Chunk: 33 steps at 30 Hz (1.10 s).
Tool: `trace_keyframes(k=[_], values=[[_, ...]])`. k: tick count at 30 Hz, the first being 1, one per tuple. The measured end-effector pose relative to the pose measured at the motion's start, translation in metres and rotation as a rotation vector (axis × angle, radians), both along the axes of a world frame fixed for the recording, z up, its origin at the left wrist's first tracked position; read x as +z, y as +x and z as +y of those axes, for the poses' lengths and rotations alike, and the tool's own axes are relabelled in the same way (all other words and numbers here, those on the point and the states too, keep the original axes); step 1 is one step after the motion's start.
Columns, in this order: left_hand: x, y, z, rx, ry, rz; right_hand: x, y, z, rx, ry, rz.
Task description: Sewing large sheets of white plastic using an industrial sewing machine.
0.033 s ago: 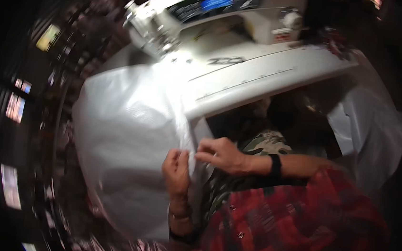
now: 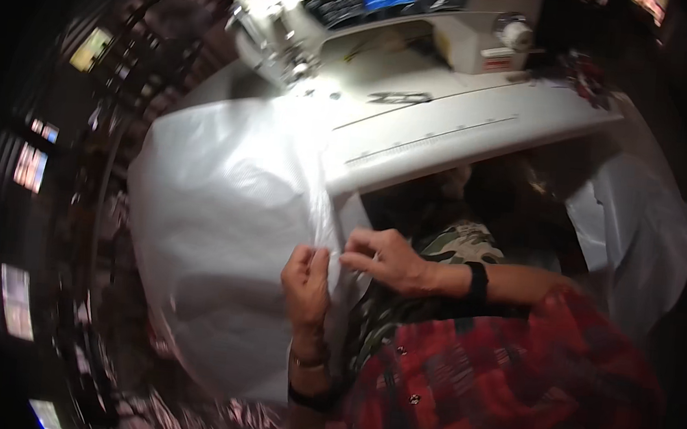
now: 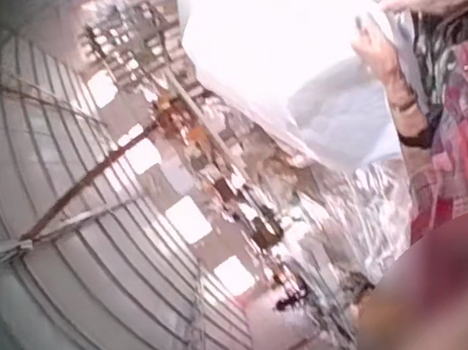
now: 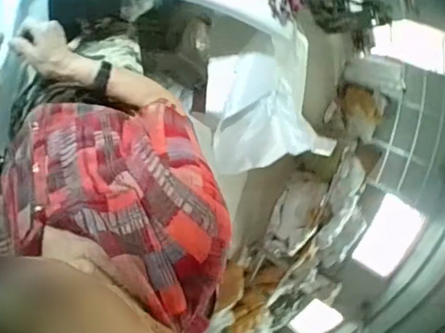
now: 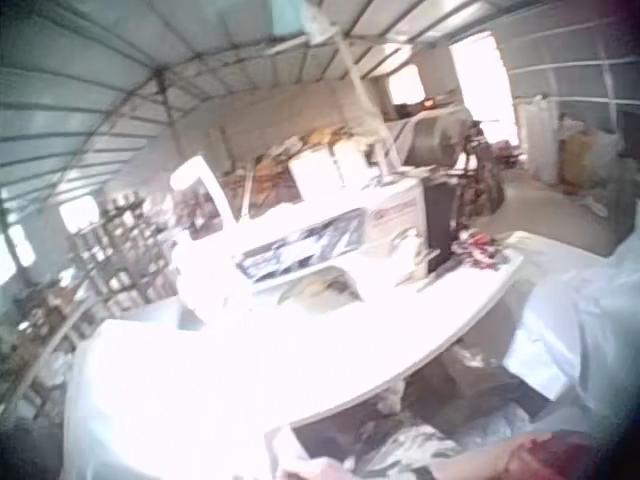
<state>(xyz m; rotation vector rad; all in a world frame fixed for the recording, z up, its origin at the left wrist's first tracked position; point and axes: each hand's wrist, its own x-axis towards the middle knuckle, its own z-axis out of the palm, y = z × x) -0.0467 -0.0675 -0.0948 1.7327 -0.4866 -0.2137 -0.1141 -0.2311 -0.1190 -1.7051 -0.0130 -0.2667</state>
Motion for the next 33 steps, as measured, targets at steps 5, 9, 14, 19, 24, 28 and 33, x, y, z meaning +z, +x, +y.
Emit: trace_keyframes(k=[5,9,14,19,24,28,33], values=[[0.01,0.001,-0.003,-0.033,-0.114,0.168,0.003,0.008,-0.002,0.022,0.36,0.127],[0.014,-0.002,-0.001,-0.042,-0.135,0.261,-0.001,0.008,0.004,0.061,0.406,0.194],[0.013,-0.003,-0.005,-0.03,-0.134,0.332,-0.01,0.013,0.01,0.257,0.473,0.188],[0.015,-0.003,-0.007,-0.084,-0.277,0.439,-0.01,0.016,0.01,0.337,0.524,0.19],[0.013,-0.002,-0.003,-0.143,-0.329,0.464,-0.018,0.015,0.009,0.428,0.57,0.212],[0.012,-0.002,-0.002,-0.129,-0.352,0.445,-0.026,0.015,0.005,0.466,0.543,0.139],[0.009,0.0,-0.002,-0.115,-0.296,0.38,-0.026,0.017,0.005,0.448,0.504,0.103]])
